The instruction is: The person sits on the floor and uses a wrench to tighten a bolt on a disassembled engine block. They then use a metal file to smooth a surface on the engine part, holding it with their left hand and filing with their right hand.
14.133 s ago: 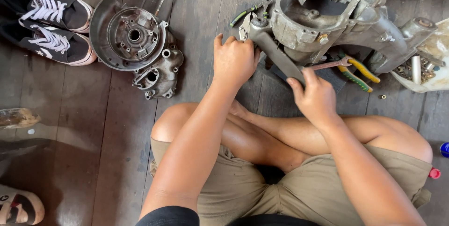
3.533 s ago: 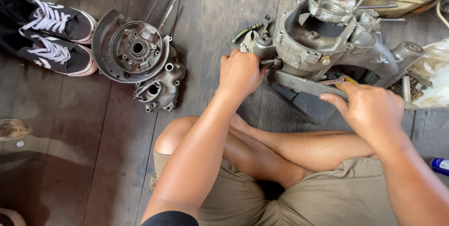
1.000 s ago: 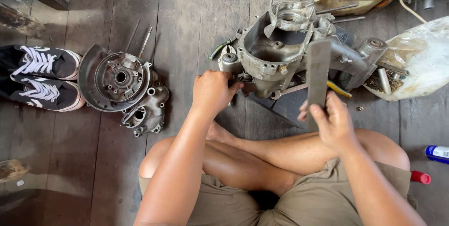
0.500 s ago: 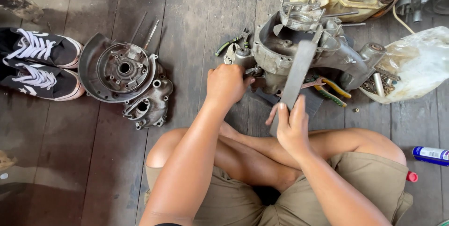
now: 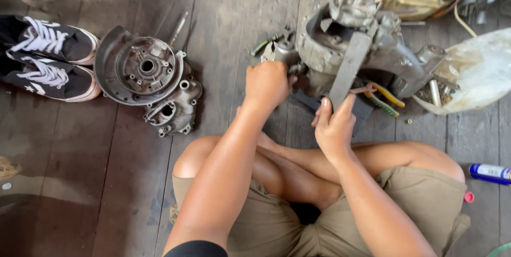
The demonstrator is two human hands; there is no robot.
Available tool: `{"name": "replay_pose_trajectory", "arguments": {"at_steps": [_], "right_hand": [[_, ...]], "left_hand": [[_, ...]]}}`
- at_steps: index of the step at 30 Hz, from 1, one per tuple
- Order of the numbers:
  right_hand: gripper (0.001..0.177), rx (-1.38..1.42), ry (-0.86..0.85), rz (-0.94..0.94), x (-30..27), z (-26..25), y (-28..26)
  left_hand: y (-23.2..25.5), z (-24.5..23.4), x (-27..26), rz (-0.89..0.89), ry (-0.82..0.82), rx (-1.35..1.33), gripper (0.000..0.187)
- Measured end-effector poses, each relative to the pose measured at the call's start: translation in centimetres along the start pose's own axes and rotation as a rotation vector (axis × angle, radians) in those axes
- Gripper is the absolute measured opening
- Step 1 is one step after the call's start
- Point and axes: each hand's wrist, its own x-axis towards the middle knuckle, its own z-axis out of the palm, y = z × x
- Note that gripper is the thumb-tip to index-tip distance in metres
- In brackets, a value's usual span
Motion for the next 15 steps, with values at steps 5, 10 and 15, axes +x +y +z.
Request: {"name": "replay_pose_trajectory", "arguments": {"at_steps": [5, 10, 15], "right_hand": [[0.019, -0.055, -0.013, 0.036, -3.6, -0.9, 1.6], [0.039, 0.022, -0.309, 0.413, -10.2, -4.3, 2.0], [0.025, 0.288, -0.135, 0.199, -6.1, -6.1, 5.2]], "left_hand": [[0.2, -0.6, 0.2, 0.003, 0.025, 0.008, 0.028], [-0.2, 0.7, -0.2, 0.018, 0.136, 0.055, 0.031], [0.3, -1.3, -0.2, -0.015, -0.052, 0.008, 0.029]]}}
